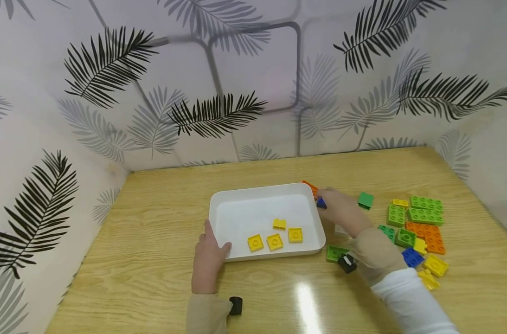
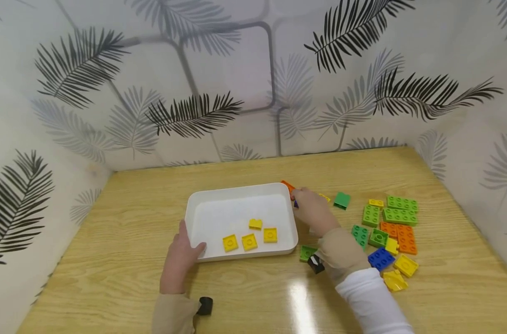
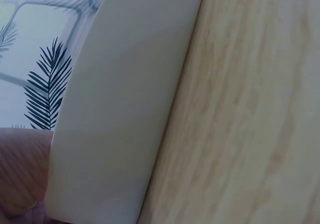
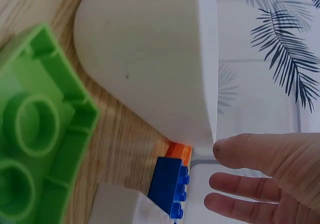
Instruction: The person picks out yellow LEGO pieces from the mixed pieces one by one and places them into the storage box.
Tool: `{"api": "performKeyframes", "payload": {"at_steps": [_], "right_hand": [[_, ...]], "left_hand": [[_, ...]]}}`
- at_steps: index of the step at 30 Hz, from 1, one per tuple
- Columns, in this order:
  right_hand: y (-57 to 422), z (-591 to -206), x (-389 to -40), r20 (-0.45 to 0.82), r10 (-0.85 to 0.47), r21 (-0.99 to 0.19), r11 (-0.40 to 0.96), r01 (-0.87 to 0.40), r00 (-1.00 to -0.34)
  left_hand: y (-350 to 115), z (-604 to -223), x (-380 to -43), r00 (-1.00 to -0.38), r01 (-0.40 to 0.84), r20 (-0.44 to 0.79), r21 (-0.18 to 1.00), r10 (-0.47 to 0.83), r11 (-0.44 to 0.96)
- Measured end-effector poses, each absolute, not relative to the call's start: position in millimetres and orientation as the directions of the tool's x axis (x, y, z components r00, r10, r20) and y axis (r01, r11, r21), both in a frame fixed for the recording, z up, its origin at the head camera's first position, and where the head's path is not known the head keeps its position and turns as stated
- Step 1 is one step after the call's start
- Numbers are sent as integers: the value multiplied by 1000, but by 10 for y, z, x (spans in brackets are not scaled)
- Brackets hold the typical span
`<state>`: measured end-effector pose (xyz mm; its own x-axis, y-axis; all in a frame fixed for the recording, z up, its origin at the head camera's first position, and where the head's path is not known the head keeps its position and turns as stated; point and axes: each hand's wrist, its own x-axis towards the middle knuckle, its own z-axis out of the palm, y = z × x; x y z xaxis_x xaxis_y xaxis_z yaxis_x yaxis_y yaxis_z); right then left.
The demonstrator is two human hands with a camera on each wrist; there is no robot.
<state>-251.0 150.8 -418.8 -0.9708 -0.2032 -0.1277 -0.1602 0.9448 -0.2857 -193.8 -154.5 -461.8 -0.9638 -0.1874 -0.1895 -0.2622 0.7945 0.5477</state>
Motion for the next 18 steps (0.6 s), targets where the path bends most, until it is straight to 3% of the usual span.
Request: {"api": "performKeyframes", "payload": {"at_steps": [18], "right_hand": [[1918, -4326, -2556, -117, -117, -314, 947, -75, -986]], "left_hand": [[-1552, -4630, -1957, -966, -255, -185, 548, -182, 796]]}}
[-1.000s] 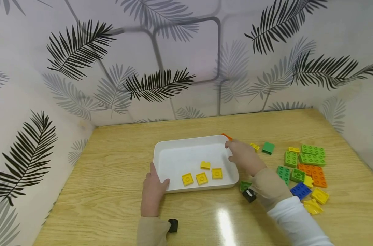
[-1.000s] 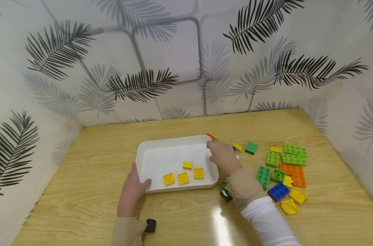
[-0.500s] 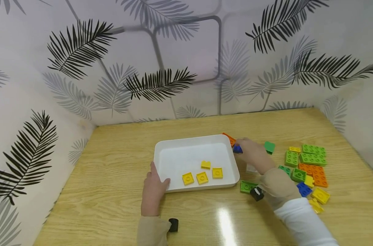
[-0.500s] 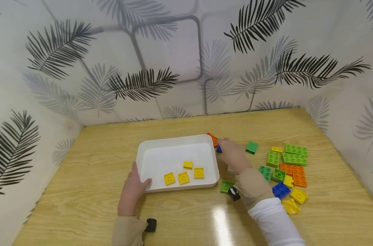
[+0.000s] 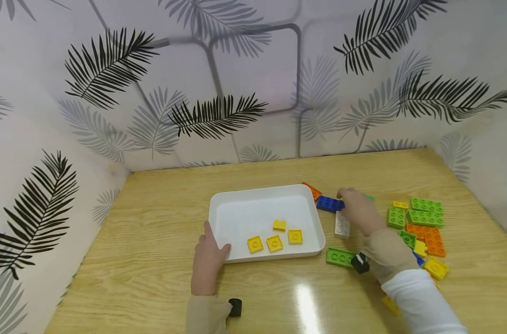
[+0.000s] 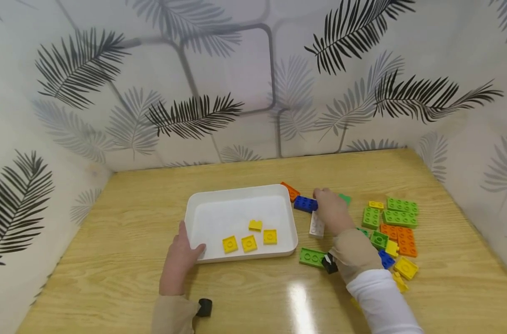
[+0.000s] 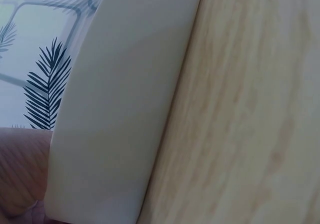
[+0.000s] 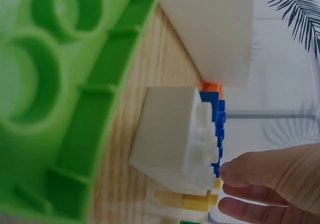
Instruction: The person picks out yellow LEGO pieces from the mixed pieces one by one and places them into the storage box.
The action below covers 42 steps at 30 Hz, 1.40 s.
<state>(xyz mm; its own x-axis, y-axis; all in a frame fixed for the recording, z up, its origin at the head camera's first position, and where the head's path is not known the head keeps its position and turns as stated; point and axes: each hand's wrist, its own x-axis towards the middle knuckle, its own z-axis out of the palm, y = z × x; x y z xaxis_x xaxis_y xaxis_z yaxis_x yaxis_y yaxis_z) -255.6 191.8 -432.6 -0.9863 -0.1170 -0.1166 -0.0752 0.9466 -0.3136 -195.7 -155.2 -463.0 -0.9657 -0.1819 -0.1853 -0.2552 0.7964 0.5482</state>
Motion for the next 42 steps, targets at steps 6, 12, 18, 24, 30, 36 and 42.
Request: {"api": "performKeyframes", "payload": {"at_steps": [6, 12, 18, 24, 30, 36, 42], "right_hand": [[1961, -4374, -2577, -62, -51, -328, 944, -28, -997], [2004, -4398, -2574, -18, -33, -333, 943, -25, -999], [2034, -4413, -2600, -50, -24, -338, 941, -6, -998], [2053, -4434, -2644, -57, -39, -323, 946, -19, -998], [2067, -4454, -2688, -67, -57, -291, 956, -36, -996], [2062, -4449, -2718, -94, -57, -270, 962, -29, -994], [2063, -4471, -2717, -57, -62, -282, 958, -44, -996]], "left_hand": [[-1555, -4636, -1958, -967, -250, -178, 545, -181, 800], [-1554, -4625, -1953, -967, -251, -179, 544, -182, 801], [-1558, -4618, -1948, -967, -252, -180, 546, -181, 799], [-1556, -4613, -1944, -967, -252, -178, 548, -183, 798], [-1558, -4614, -1932, -969, -246, -170, 556, -181, 794], [-1559, -4616, -1924, -970, -241, -157, 559, -184, 793], [-1565, -4605, -1936, -972, -233, -145, 556, -183, 798]]}}
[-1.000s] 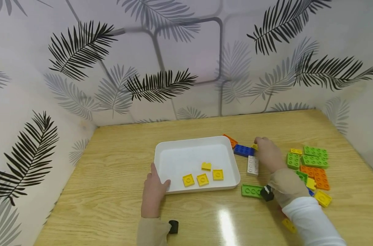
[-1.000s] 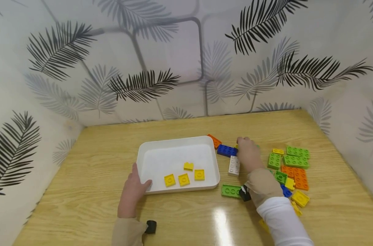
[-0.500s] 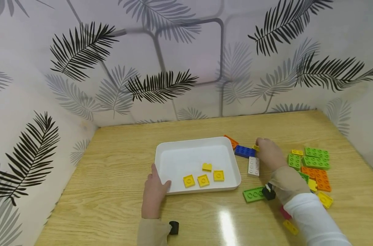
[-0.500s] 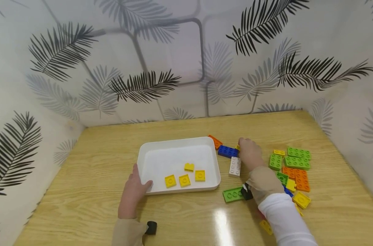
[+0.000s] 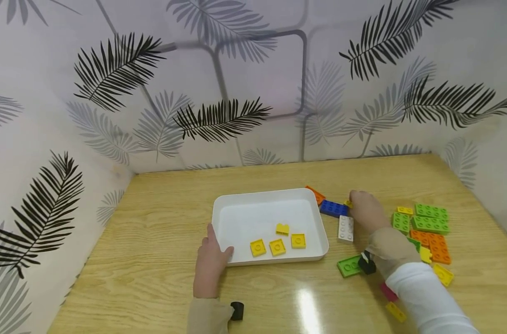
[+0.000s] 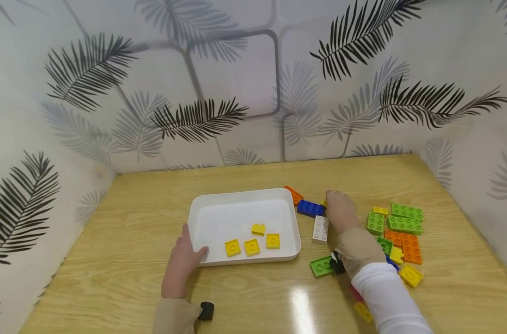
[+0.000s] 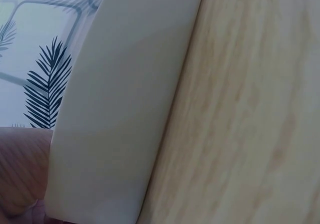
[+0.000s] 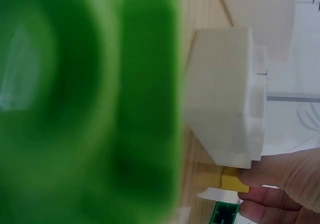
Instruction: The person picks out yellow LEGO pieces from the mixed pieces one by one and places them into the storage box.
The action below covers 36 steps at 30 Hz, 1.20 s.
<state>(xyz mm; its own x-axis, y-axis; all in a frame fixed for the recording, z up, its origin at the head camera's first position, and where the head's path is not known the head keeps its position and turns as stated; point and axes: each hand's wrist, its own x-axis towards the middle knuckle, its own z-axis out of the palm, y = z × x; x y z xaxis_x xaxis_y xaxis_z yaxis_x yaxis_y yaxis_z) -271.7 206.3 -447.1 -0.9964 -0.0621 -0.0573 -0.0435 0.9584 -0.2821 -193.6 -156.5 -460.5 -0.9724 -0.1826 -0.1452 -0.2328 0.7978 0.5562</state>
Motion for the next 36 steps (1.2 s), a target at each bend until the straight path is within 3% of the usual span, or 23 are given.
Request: {"api": "performKeyframes", "payload": {"at_steps": [10, 20, 36], "right_hand": [[2074, -4478, -2664, 29, -76, -289, 954, -82, -997], [2021, -4377, -2654, -31, -39, -360, 933, -25, -999], [1728, -4308, -2670, 77, -86, -359, 927, -108, -993]], "left_hand": [[-1559, -4626, -1932, -969, -245, -156, 561, -189, 791], [-1542, -4646, -1915, -972, -235, -142, 558, -187, 796], [-1543, -4669, -1906, -975, -223, -129, 559, -182, 799]]}}
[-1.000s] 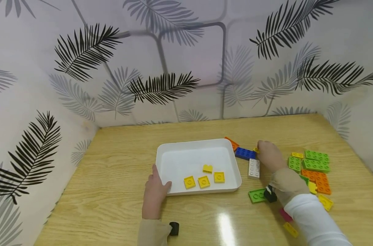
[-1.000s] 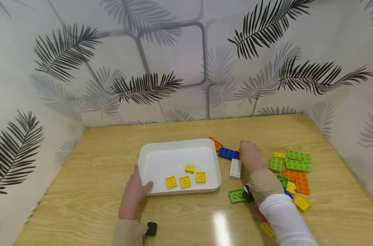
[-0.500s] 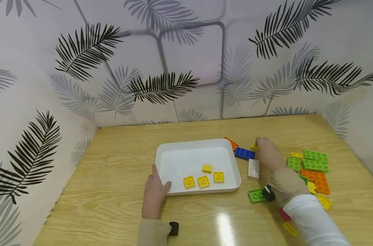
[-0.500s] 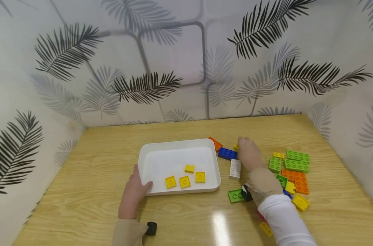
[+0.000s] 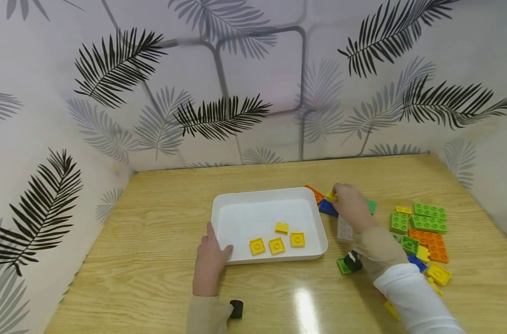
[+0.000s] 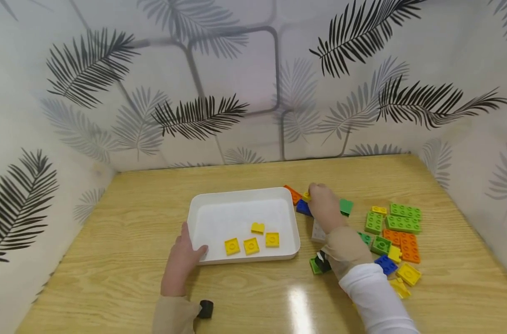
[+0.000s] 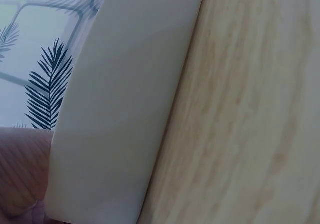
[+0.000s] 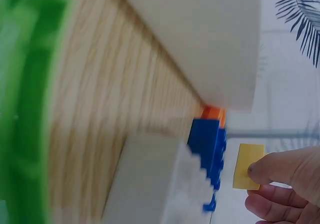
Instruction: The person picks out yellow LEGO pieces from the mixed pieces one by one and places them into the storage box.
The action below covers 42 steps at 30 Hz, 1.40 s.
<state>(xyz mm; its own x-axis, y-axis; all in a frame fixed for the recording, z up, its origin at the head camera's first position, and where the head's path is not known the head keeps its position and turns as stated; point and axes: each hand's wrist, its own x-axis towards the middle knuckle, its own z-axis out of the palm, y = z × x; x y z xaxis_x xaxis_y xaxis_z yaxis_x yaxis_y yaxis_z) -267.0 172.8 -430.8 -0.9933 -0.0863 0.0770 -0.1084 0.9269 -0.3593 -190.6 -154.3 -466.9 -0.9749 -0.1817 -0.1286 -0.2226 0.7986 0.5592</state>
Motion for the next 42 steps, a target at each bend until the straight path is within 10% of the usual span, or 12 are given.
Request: {"api": "performKeyframes", "payload": {"at_steps": [21, 42], "right_hand": [[1280, -4236, -2635, 82, -201, -403, 889, -217, -976], [1016, -4385, -2569, 71, -297, -194, 932, -306, -952]], "left_hand": [[-1558, -4626, -1950, -966, -256, -173, 561, -191, 788], [-1572, -4623, -1958, -966, -258, -176, 562, -191, 785]]}}
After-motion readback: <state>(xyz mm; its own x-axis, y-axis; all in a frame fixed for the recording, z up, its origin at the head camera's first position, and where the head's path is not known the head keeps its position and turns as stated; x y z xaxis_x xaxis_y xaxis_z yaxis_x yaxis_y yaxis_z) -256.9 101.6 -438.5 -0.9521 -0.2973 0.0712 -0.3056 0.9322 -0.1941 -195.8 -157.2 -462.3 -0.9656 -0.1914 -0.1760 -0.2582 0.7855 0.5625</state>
